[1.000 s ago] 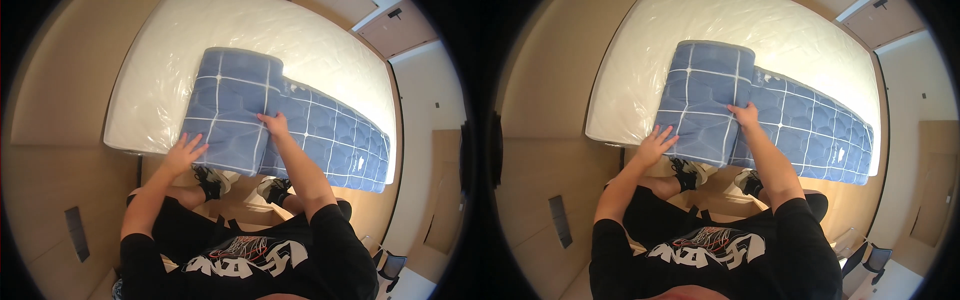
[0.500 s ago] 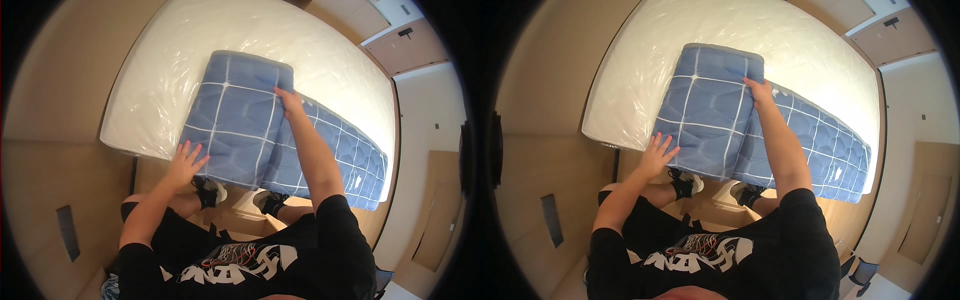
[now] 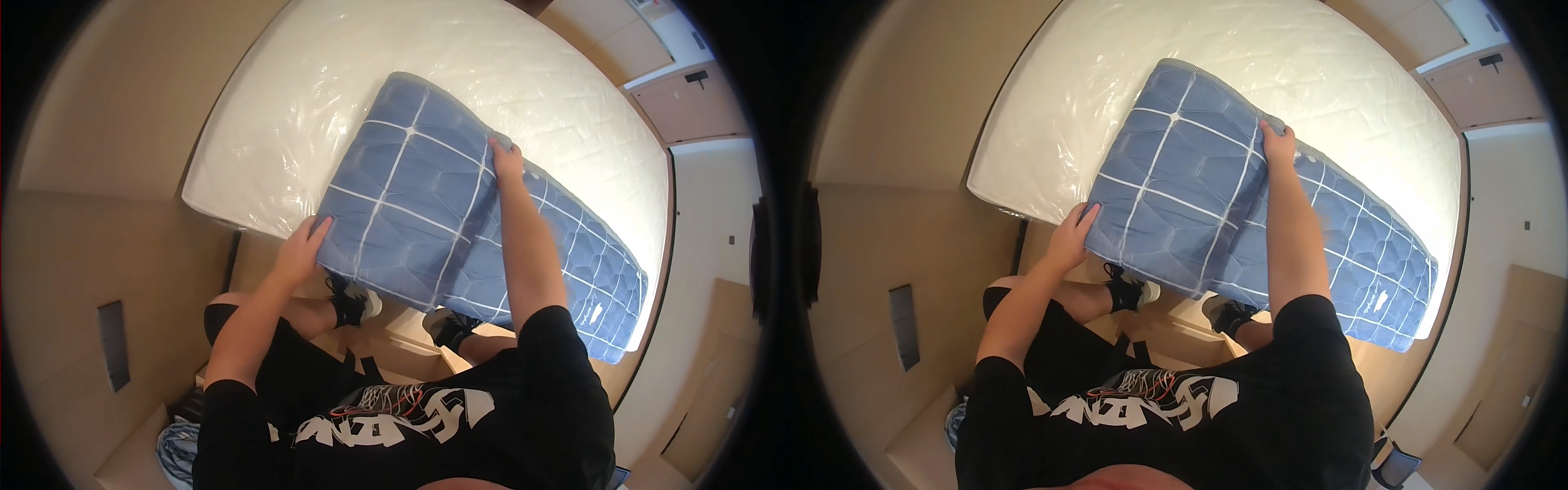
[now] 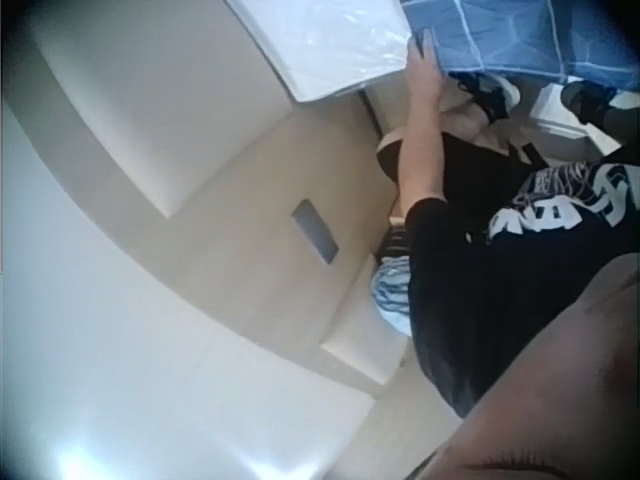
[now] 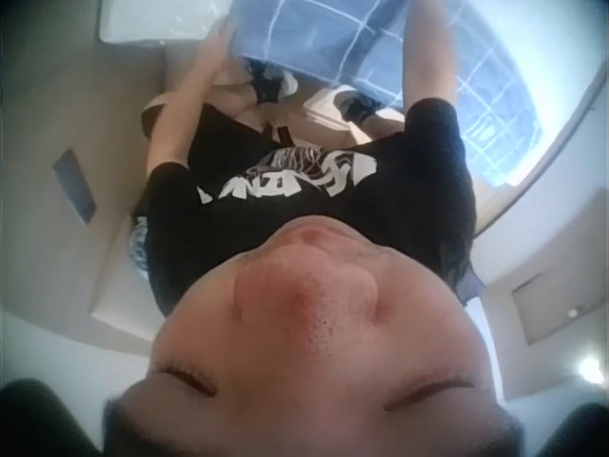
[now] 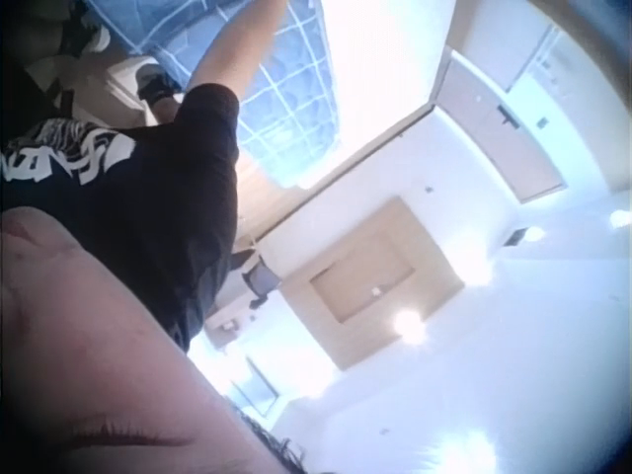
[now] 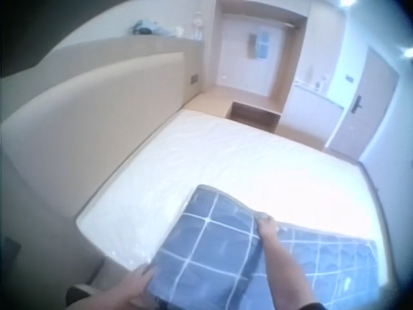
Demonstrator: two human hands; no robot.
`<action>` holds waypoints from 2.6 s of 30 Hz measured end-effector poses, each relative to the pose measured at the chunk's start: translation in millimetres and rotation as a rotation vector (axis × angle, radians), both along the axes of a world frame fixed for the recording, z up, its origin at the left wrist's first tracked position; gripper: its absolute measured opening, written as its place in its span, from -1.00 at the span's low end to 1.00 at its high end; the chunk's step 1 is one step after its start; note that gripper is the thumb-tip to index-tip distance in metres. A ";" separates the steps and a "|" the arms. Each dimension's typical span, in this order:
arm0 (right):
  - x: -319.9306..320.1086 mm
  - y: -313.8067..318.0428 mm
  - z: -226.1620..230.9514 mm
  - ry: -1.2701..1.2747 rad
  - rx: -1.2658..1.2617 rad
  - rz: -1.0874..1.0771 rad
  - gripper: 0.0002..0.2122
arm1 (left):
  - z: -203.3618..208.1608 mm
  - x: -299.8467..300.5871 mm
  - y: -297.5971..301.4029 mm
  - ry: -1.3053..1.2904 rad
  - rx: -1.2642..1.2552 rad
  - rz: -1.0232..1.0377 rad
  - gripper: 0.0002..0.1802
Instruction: The person folds, unfolds, flips, and refolds a mattress pad on top of a bed mattress by hand.
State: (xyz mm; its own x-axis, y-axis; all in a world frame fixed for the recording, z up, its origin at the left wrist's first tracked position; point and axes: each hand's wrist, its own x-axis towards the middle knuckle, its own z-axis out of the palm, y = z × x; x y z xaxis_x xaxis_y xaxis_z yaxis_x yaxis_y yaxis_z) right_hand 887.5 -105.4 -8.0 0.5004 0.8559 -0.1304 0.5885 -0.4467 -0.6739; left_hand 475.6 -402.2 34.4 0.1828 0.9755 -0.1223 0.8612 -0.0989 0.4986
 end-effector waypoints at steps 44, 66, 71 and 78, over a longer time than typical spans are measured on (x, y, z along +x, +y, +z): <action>-86.5 -379.1 67.1 -0.171 0.031 0.638 -0.17 | 29.2 -3.4 -31.8 0.184 0.095 -0.175 0.07; -85.8 -337.3 108.3 -0.390 0.060 0.692 -0.30 | 58.7 57.9 -10.0 0.054 0.100 0.041 -0.20; -87.4 -232.7 118.0 -0.459 0.317 0.727 -0.38 | 50.3 112.8 22.5 0.126 0.402 0.036 -0.02; -107.1 -115.5 100.8 -0.612 0.384 0.965 -0.39 | 23.8 130.4 32.8 0.163 0.311 -0.043 0.09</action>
State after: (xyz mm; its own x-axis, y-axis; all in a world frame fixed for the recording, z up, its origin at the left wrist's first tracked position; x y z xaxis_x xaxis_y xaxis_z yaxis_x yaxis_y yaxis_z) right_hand 780.4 -220.9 92.8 -0.4769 0.8427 0.2498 0.8382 0.5216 -0.1593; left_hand 606.0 -369.4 58.2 0.2270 0.9625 0.1485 0.9186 -0.2623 0.2957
